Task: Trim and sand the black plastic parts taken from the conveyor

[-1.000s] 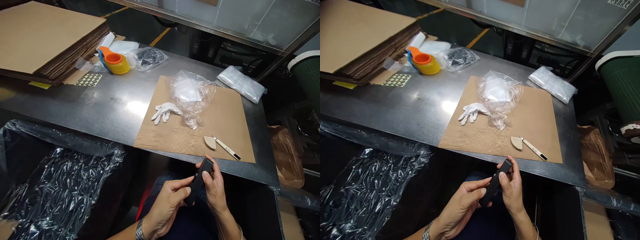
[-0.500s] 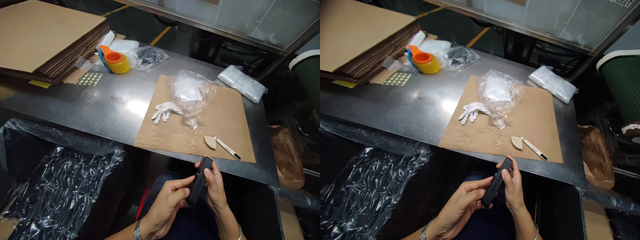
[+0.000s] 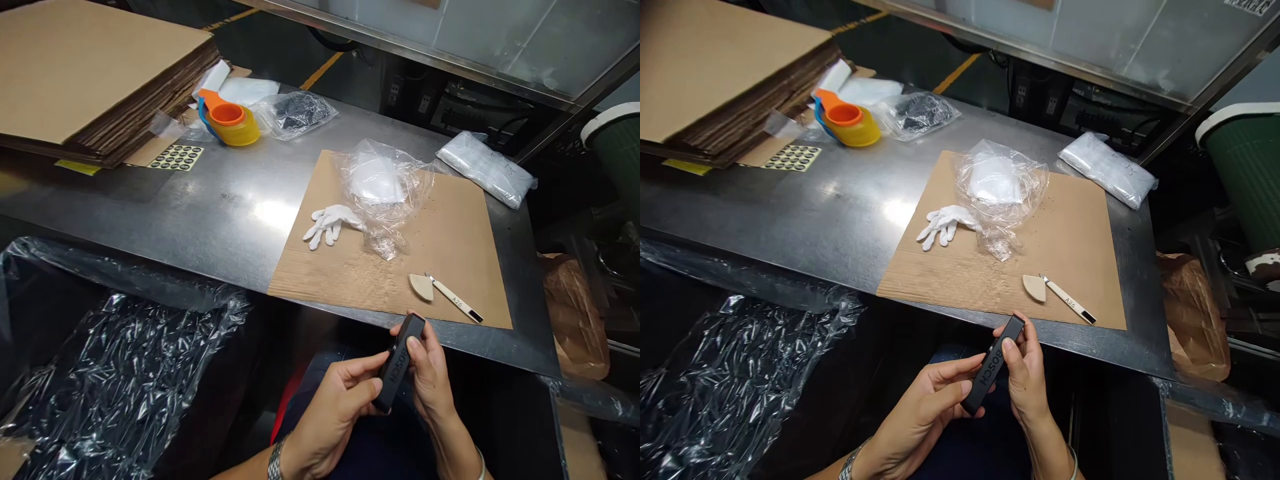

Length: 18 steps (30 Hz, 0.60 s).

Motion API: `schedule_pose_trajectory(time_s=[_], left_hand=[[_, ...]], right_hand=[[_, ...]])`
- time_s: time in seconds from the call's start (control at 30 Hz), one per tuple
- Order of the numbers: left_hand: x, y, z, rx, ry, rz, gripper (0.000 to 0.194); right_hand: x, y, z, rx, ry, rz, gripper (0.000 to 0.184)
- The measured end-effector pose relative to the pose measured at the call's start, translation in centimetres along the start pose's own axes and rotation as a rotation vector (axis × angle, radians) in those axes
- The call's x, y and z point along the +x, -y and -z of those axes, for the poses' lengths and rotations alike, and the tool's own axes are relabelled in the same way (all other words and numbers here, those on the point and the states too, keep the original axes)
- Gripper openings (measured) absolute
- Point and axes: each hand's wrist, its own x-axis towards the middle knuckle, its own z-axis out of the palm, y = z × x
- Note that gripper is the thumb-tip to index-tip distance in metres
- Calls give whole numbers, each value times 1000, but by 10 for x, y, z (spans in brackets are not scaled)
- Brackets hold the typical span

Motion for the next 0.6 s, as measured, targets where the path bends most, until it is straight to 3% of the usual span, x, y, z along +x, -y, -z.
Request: schedule_pose_trajectory(time_s=[0.17, 0.37, 0.47, 0.6], left_hand=[[8, -1, 0, -2, -87, -17, 28], [26, 1, 4, -31, -178, -18, 28], [33, -3, 7, -60, -185, -59, 37], [41, -8, 16, -24, -318, -199, 44]], right_hand=[[3, 7, -5, -172, 21, 104, 51], [17, 15, -9, -358, 68, 133, 55], [47, 23, -13, -681, 83, 214, 50], [99, 40, -28, -1206, 29, 303, 45]])
